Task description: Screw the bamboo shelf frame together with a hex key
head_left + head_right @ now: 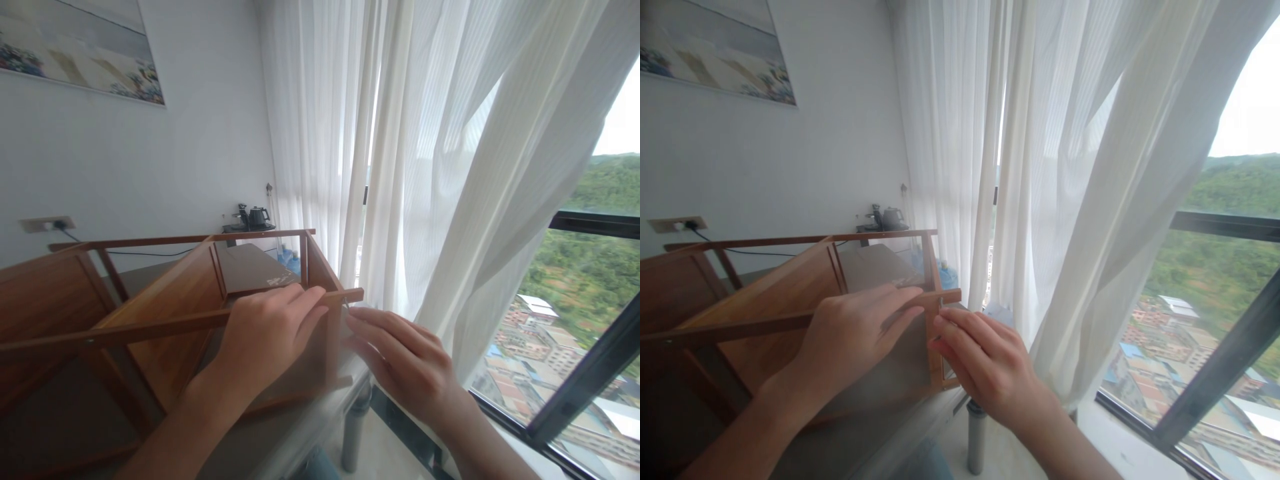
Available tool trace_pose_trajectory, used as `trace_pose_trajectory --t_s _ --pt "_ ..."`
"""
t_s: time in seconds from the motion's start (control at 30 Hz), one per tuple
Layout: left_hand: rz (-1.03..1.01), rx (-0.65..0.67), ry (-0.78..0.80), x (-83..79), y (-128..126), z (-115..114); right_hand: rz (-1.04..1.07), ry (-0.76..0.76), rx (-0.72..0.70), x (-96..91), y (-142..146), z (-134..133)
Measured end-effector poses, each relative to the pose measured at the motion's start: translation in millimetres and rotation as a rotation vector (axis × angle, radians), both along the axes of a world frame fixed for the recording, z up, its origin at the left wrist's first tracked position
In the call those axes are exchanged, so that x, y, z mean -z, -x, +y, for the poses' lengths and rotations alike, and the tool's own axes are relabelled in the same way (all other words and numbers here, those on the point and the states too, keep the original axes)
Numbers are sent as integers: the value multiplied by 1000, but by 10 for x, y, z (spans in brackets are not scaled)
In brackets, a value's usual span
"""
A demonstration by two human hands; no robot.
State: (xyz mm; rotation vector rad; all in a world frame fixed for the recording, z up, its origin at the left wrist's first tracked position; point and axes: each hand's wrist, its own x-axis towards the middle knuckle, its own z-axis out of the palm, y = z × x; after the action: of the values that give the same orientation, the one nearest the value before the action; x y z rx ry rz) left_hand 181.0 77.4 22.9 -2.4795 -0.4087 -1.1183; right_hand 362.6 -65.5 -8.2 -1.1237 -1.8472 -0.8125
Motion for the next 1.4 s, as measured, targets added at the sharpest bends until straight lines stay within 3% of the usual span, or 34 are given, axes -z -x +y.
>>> trace_pose_trajectory --t_s 0.83,1.1,1.4 --pt "2 4 12 18 9 8 5 -44 9 44 0 13" --pt "-4 -3 -1 16 1 4 215 -32 61 115 109 6" --pt "-9 12 1 23 -11 25 83 -54 17 44 104 3"
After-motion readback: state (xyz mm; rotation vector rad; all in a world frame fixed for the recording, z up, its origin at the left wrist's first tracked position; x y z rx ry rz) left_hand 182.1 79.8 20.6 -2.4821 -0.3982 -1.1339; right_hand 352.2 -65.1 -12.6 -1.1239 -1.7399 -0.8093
